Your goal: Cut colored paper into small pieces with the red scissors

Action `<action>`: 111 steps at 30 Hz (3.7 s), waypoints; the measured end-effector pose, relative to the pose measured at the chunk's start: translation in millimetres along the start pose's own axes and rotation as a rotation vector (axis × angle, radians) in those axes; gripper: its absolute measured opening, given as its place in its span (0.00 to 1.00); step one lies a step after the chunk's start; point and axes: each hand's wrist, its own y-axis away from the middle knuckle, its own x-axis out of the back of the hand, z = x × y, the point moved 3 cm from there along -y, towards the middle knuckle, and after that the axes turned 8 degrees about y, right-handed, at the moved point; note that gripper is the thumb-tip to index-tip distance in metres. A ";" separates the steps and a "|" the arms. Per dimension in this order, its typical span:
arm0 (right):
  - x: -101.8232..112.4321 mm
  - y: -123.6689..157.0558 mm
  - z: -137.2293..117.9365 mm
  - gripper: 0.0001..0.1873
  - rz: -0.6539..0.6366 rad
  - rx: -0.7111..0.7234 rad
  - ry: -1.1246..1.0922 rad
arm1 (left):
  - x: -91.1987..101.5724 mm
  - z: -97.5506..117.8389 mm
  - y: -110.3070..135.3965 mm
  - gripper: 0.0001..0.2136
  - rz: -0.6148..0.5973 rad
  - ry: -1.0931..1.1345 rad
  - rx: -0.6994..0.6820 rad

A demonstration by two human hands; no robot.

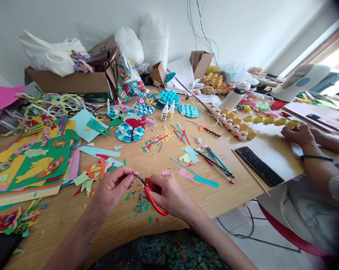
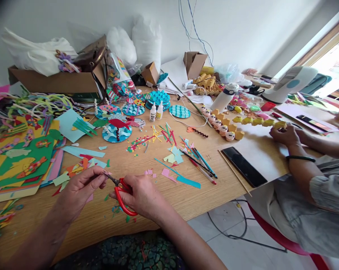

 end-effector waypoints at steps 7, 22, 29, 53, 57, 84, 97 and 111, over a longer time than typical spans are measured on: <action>-0.5 1.3 3.0 0.20 -0.005 0.000 -0.005 | 0.8 -1.0 1.6 0.08 0.007 -0.027 0.030; -3.9 3.5 7.2 0.22 -0.009 -0.006 -0.042 | 3.7 -11.6 5.1 0.06 0.077 0.065 -0.004; -5.3 2.9 5.8 0.21 -0.016 -0.012 -0.042 | -1.3 -15.6 4.5 0.05 0.055 0.118 -0.020; -3.6 4.9 4.4 0.19 -0.060 -0.011 -0.021 | 2.2 -8.9 6.2 0.07 -0.002 -0.036 -0.010; -4.1 5.0 4.1 0.21 -0.067 -0.006 -0.028 | 3.0 -9.8 7.2 0.06 -0.001 -0.007 -0.007; -5.9 6.2 1.5 0.20 -0.079 -0.020 -0.023 | -1.7 -14.0 12.0 0.06 0.067 0.061 -0.011; -7.6 8.5 5.9 0.21 -0.067 -0.018 -0.039 | 0.4 -14.7 12.1 0.05 0.071 0.046 -0.021; -8.6 9.3 7.4 0.22 -0.050 -0.004 -0.061 | -2.1 -19.8 12.0 0.05 0.052 0.093 0.000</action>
